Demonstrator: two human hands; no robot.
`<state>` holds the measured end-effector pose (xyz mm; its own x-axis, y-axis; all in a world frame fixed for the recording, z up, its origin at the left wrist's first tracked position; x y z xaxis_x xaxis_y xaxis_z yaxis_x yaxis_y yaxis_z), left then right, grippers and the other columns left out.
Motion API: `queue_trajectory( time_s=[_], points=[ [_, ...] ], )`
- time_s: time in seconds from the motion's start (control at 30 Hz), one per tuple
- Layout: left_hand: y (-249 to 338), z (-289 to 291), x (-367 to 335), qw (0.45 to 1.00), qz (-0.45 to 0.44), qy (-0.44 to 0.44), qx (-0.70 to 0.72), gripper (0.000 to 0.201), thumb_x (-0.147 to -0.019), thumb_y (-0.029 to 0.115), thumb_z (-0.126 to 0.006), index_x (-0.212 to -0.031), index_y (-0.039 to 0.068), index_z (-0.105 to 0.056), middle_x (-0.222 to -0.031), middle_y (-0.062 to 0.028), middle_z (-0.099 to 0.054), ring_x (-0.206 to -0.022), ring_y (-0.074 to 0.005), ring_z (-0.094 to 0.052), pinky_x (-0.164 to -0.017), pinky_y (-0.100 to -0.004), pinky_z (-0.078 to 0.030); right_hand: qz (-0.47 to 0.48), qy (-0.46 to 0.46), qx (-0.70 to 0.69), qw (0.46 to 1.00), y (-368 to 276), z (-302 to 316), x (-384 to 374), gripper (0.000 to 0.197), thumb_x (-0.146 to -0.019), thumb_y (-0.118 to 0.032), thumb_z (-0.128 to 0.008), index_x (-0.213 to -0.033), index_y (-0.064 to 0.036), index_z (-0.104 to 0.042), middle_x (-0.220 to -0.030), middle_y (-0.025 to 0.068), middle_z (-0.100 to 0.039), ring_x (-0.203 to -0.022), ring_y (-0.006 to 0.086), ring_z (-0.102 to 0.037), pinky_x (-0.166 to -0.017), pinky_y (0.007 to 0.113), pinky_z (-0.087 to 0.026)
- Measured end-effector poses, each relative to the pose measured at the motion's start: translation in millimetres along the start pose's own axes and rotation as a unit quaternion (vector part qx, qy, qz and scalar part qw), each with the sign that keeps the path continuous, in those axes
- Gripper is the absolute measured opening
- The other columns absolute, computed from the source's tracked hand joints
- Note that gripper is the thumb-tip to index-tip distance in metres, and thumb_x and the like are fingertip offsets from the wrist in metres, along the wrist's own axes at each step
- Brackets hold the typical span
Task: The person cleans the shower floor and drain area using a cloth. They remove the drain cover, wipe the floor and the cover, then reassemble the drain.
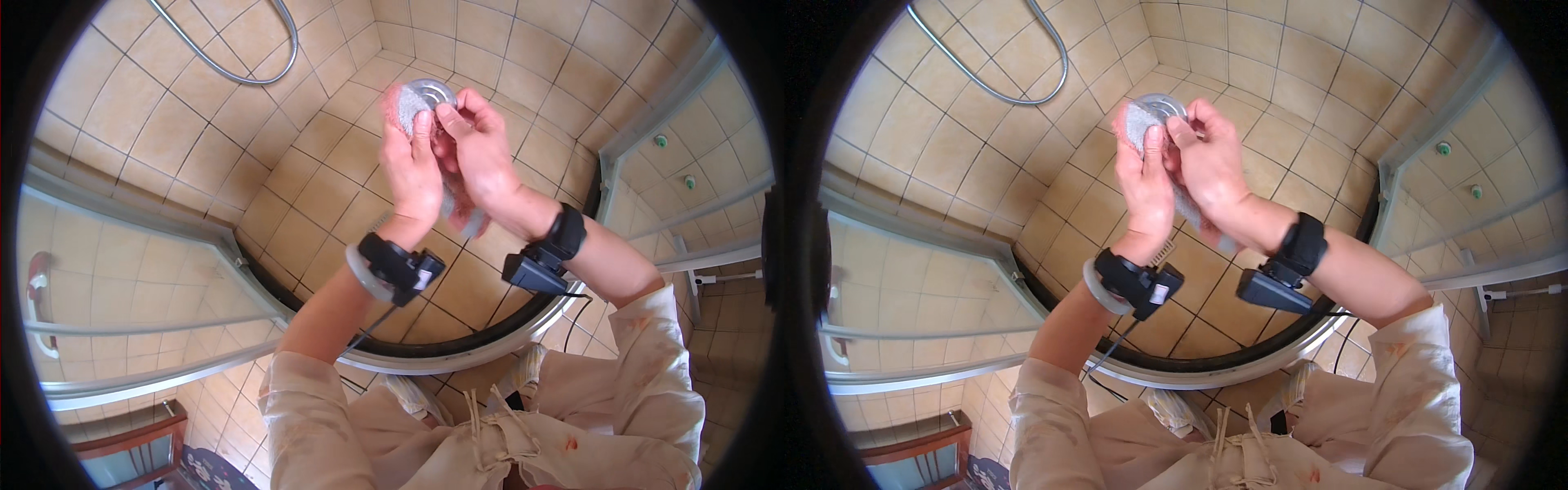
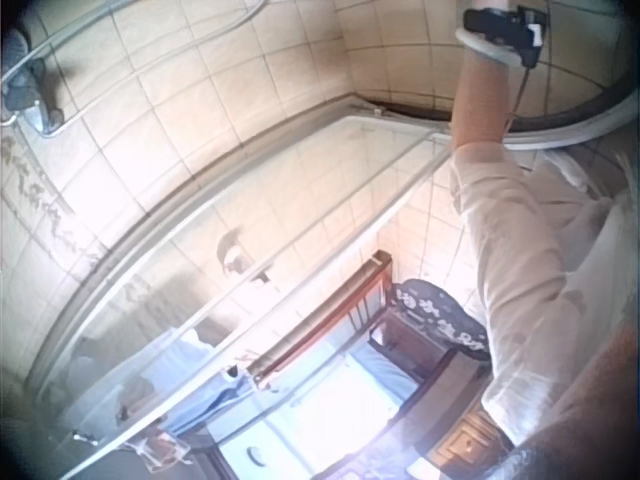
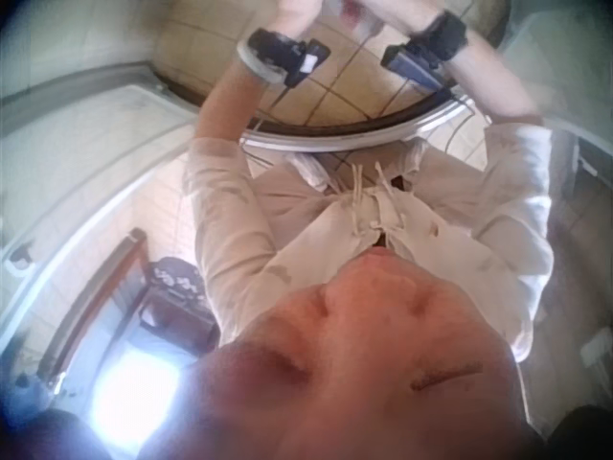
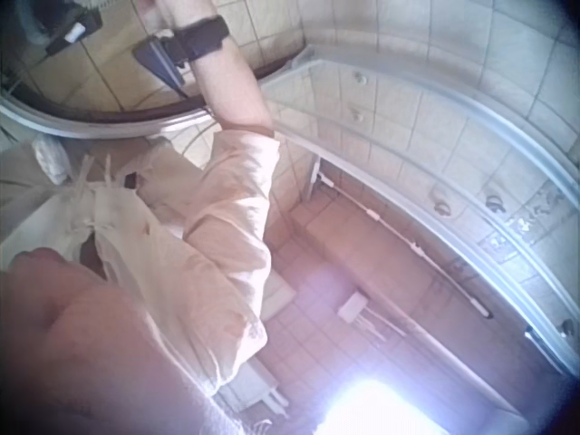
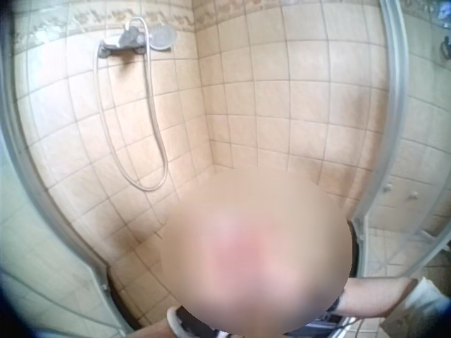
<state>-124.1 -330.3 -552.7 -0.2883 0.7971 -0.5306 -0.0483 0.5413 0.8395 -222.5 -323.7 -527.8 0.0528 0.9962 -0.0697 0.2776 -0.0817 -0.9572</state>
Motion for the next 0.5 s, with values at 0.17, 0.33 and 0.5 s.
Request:
queue_trajectory(
  time_s=[0.17,0.33,0.5],
  points=[
    [23.5,3.5,-13.5,0.978,0.0,-0.177,-0.108,0.032,-0.088,0.02,-0.057,-0.115,0.003,-0.058,-0.064,-0.0083,-0.06,-0.057,-0.0155,-0.059,-0.057,-0.029,-0.047,0.183,-0.096,0.335,0.919,-23.6,27.2,-10.9,0.013,-0.086,-0.01,-0.056,-0.09,0.0021,-0.054,-0.071,0.0107,-0.056,-0.058,0.0163,-0.053,-0.056,0.029,-0.044],
    [32.9,-5.3,-13.9,0.951,0.14,-0.253,-0.11,0.025,-0.091,0.021,-0.057,-0.104,0.0,-0.062,-0.071,-0.0023,-0.061,-0.066,-0.006,-0.055,-0.059,-0.024,-0.046,0.079,-0.21,0.229,0.947,-26.9,53.0,-18.4,0.013,-0.09,-0.016,-0.059,-0.089,-0.0035,-0.055,-0.073,0.0011,-0.057,-0.063,0.0077,-0.05,-0.053,0.023,-0.041],
    [9.1,-5.7,-2.5,0.964,0.196,-0.09,0.154,0.034,-0.092,0.023,-0.056,-0.114,-0.003,-0.056,-0.084,-0.0032,-0.062,-0.074,-0.0085,-0.057,-0.064,-0.024,-0.047,0.022,-0.077,0.082,0.993,-5.6,30.6,11.7,0.01,-0.092,-0.009,-0.055,-0.084,-0.006,-0.05,-0.062,-0.0011,-0.054,-0.048,0.0043,-0.048,-0.039,0.019,-0.037]
  ],
)
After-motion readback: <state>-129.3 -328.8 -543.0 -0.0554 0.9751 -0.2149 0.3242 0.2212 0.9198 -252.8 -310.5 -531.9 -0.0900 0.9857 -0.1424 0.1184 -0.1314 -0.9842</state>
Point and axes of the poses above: each hand's wrist, its own x-axis away from the middle knuckle, its own z-axis out of the back of the hand, y = z × x, the point moved 4 cm from there along -x, towards the middle knuckle
